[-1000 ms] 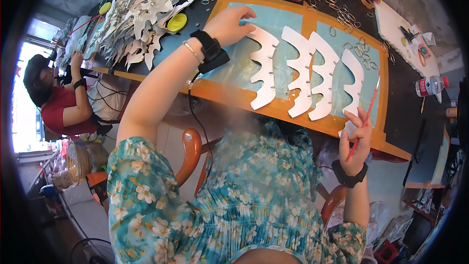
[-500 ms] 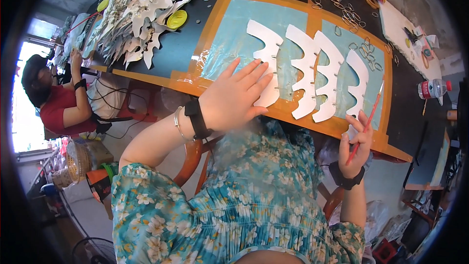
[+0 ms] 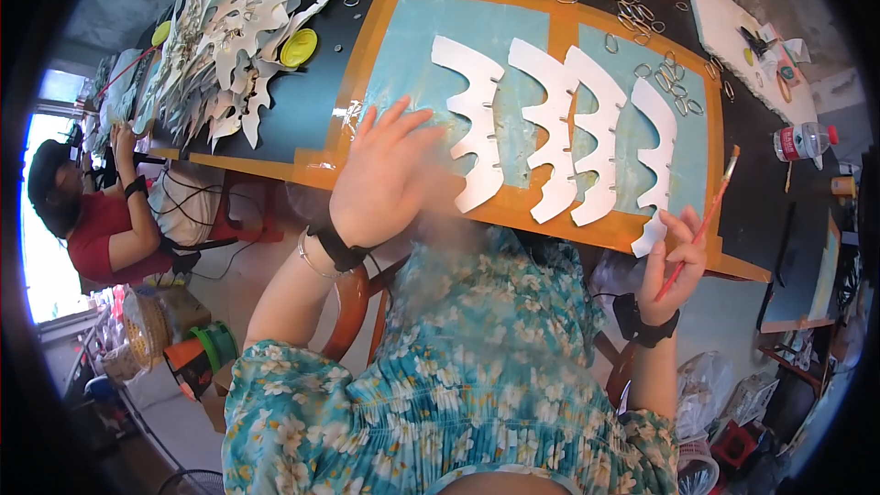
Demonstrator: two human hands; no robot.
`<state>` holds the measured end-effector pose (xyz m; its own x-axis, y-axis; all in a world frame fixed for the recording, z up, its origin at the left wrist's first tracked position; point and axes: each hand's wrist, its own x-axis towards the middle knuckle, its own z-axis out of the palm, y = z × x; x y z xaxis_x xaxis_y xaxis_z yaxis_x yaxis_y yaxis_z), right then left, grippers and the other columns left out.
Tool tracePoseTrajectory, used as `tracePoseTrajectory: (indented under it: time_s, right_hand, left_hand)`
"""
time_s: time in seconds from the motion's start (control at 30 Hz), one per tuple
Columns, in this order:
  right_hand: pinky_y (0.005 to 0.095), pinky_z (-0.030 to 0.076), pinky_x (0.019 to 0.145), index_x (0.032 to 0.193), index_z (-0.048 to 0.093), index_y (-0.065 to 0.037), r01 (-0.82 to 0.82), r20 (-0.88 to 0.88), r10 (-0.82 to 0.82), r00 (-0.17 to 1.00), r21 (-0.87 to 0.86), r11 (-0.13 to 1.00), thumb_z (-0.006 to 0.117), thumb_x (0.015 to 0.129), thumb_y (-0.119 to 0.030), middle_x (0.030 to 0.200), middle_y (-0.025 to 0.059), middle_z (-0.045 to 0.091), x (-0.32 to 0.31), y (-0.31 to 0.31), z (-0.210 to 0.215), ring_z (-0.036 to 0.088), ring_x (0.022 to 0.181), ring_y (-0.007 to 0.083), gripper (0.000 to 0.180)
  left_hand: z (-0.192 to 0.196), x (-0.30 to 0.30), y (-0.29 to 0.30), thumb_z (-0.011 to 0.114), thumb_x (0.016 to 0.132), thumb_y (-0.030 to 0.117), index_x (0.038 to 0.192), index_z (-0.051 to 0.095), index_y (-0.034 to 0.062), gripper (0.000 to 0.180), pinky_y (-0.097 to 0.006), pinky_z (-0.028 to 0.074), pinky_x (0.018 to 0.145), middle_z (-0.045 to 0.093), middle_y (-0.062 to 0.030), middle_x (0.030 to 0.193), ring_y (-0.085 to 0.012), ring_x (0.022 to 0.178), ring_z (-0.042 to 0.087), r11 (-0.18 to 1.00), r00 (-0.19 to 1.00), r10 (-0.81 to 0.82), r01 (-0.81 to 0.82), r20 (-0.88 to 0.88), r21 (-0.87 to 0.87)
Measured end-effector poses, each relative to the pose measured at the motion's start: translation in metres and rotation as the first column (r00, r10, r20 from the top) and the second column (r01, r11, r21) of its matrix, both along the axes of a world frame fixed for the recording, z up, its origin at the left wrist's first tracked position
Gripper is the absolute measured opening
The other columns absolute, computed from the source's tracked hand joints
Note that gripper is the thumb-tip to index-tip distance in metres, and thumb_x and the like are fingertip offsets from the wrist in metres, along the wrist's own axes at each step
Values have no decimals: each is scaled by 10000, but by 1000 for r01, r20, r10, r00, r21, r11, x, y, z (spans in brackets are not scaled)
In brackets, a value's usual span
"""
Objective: The recorder applies glue to white shoe components using a small brush on a workbench.
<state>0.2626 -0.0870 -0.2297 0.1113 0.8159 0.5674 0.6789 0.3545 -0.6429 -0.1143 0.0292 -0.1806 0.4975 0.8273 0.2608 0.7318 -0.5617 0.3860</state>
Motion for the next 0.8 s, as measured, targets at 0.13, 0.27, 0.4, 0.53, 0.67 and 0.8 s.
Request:
tracePoseTrajectory:
  time_s: [0.13,0.27,0.4,0.53,0.67,0.8]
  right_hand:
    - [496,253,1164,947,398,-79,31,-33,-29,999,52,998,559,946,18,1230,182,672,8,3,-3,420,1382,354,188]
    - [504,251,1166,964,391,-80,62,5,-63,998,49,997,547,949,26,1240,187,664,11,5,1,415,1388,362,189]
    - [506,241,1171,967,383,-85,71,29,-73,997,72,995,539,951,21,1227,195,670,11,5,1,427,1381,367,190]
    - [506,243,1173,965,378,-86,89,14,-90,996,85,992,538,952,19,1223,201,672,18,4,-1,433,1381,370,192]
    - [507,251,1175,964,371,-81,112,27,-115,993,89,990,519,957,40,1228,214,665,25,4,-1,416,1404,373,191]
    - [502,259,1174,960,375,-83,135,-20,-133,991,102,986,531,949,37,1219,211,673,24,6,-4,430,1390,373,197]
  left_hand:
    - [-5,-11,-5,631,832,81,1279,619,79,447,-588,238,1186,574,-150,1366,-406,1416,402,998,997,65,-66,40,10]
    - [-2,-10,-15,668,891,121,1262,625,65,378,-576,222,1197,564,-158,1387,-415,1425,396,996,996,86,-86,8,7]
    - [-3,1,-26,707,855,144,1263,630,77,420,-605,217,1185,568,-147,1378,-424,1424,391,998,998,56,-56,34,-9]
    - [2,18,-30,727,849,180,1280,626,100,450,-618,205,1184,566,-134,1384,-422,1420,393,1000,998,3,-3,-62,4]
    - [0,24,-23,743,855,250,1311,602,84,506,-630,196,1181,546,-139,1406,-426,1431,370,998,993,-41,46,-115,42]
    - [4,30,-12,756,851,334,1333,585,66,577,-631,181,1184,511,-166,1435,-450,1450,320,999,992,34,-33,-123,12]
